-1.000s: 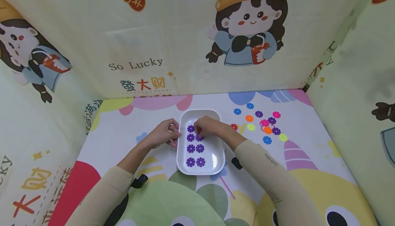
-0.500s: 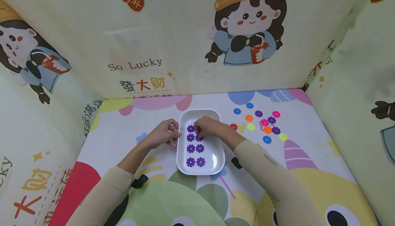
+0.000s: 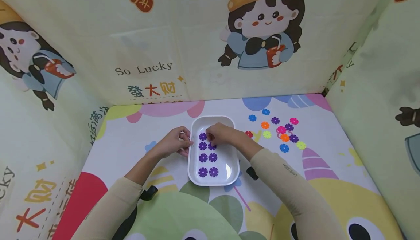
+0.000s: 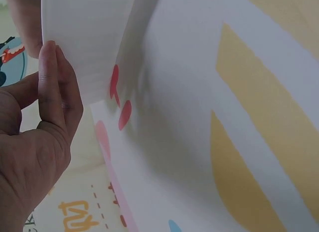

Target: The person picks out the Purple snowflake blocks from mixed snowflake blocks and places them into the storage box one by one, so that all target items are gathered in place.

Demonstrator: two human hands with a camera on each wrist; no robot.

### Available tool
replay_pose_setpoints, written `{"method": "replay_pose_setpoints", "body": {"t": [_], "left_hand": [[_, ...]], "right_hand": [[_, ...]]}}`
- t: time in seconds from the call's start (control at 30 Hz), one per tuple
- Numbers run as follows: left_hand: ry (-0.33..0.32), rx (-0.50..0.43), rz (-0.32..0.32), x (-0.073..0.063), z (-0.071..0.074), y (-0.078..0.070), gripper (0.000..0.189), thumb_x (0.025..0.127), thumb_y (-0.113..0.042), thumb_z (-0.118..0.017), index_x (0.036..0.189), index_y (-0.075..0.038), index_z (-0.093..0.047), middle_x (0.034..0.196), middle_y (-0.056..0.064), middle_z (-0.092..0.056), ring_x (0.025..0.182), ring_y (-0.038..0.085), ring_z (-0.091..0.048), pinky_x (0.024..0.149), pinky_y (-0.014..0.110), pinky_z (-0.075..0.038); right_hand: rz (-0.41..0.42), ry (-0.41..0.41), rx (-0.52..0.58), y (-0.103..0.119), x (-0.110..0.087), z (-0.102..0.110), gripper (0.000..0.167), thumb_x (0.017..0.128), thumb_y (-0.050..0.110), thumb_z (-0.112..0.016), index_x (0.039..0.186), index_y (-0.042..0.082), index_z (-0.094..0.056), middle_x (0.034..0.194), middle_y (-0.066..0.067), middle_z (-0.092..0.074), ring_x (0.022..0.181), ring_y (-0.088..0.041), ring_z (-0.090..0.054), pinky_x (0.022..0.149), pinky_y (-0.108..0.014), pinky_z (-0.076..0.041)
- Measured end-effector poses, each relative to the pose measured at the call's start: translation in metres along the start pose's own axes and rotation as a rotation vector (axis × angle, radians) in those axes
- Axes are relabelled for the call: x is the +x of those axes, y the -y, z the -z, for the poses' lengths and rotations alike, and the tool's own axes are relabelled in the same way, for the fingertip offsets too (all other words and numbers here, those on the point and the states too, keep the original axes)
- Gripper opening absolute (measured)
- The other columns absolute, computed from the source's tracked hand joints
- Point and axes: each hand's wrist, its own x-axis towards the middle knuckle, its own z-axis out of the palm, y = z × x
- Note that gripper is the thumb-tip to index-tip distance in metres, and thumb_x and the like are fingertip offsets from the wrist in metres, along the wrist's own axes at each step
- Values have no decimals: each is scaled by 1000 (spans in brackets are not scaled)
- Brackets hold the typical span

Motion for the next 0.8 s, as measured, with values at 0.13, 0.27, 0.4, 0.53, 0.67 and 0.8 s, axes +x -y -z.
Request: {"method": "replay_pose_setpoints", "body": {"t": [0.13,0.27,0.4,0.53,0.67,0.8], "left_hand": [[-2,-1,4,-1,0,-1,29,96,1,-68,118,3,-50,91,19,-65,61,19,-69,60,40,-68],[-5,6,-1,-1,0,-1,29,96,1,-68,118,3,-50,90,18,-64,60,19,-69,60,40,-68],[-9,4,0,-1,0,0,28,96,1,-68,118,3,-50,90,18,-64,61,19,-69,60,40,-68],[-13,11,3,-1,0,1,29,96,0,-68,118,3,-50,89,15,-64,61,19,-69,61,40,-68],[-11,21,-1,-1,0,2,30,96,0,-68,120,5,-50,88,14,-63,61,18,-69,61,40,-68],[-10,24,-4,0,0,2,33,96,0,-68,122,7,-50,89,14,-64,61,18,-69,61,41,-68]], "right_hand": [[9,-19,17,4,-6,5,10,92,11,-78,98,11,-70,89,1,-69,81,-13,-65,82,-25,-65],[30,-38,6,3,-13,10,9,94,11,-77,99,11,-70,89,2,-69,82,-13,-63,80,-24,-64],[59,-78,11,0,-21,14,11,93,10,-77,101,10,-70,88,2,-67,82,-14,-60,78,-23,-62],[86,-151,38,-2,-35,18,17,91,8,-79,105,8,-70,88,1,-65,83,-16,-59,76,-23,-63],[86,-230,71,-5,-53,21,21,90,7,-80,108,9,-70,93,1,-66,86,-17,-60,78,-26,-64],[70,-305,91,-11,-70,24,24,90,8,-80,111,10,-69,99,-1,-69,91,-18,-63,81,-30,-66]]}}
